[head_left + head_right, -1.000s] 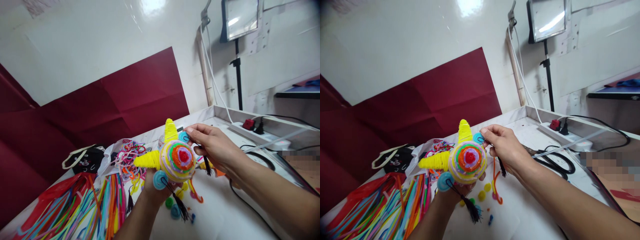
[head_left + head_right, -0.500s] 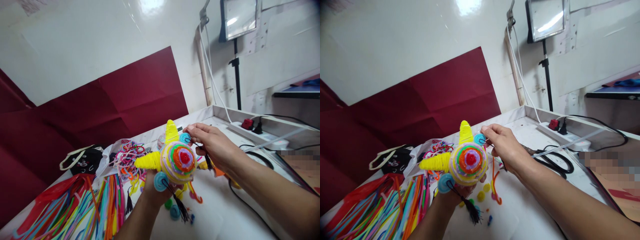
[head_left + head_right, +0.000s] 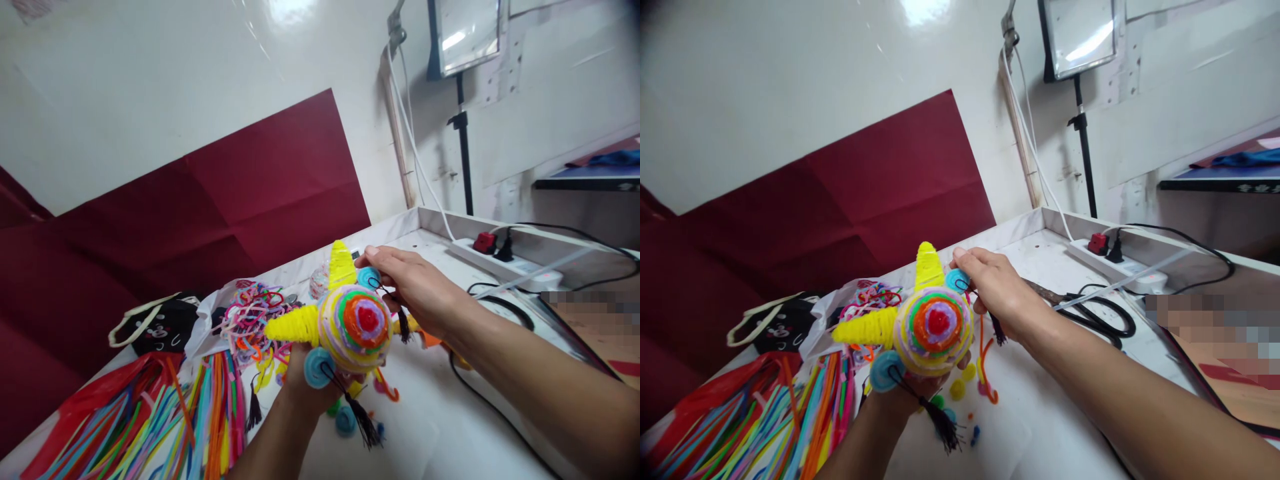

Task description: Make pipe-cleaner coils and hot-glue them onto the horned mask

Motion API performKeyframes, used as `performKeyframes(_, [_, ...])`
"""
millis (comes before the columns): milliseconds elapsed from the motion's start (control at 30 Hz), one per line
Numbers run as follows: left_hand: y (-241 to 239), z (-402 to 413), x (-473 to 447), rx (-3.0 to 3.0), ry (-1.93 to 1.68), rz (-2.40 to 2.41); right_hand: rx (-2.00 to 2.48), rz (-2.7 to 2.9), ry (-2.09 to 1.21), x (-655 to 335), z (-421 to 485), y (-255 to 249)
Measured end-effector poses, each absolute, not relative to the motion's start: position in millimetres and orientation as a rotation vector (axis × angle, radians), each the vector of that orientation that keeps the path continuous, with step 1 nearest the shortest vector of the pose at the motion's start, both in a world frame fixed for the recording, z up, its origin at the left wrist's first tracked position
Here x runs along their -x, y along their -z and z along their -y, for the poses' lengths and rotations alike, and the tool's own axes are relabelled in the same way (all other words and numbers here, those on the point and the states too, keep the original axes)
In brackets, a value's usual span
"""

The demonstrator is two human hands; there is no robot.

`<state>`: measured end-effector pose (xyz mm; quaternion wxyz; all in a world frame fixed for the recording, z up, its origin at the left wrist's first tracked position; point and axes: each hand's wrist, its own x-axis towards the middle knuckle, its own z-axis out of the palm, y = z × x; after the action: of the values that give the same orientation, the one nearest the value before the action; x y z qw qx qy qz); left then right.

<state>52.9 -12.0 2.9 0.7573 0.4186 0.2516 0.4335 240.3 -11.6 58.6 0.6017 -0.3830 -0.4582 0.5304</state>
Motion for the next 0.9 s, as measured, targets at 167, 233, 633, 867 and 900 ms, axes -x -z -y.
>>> performKeyframes(167, [-1.4,10.8,-53.3,-0.928,-0.901,-0.555,0.902,1.072,-1.228,-240.4,10.7,-58.7])
performKeyframes(233, [-0.9,8.6,-54.7,-0.922,-0.906,-0.516,0.906,1.077,-1.228,-240.9,10.5,-58.5])
performKeyframes(633, [5.6,6.5,-52.2,-0.919,-0.762,-0.463,0.928,1.096,-1.237,-241.8,12.2,-59.2])
performKeyframes(867, [-0.7,8.2,-52.1,-0.914,-0.736,-0.384,0.886,1.132,-1.245,-245.9,9.2,-59.6])
performKeyframes(900, [-3.8,8.8,-53.8,-0.914,-0.717,-0.373,0.875,1.136,-1.238,-246.6,8.4,-59.7])
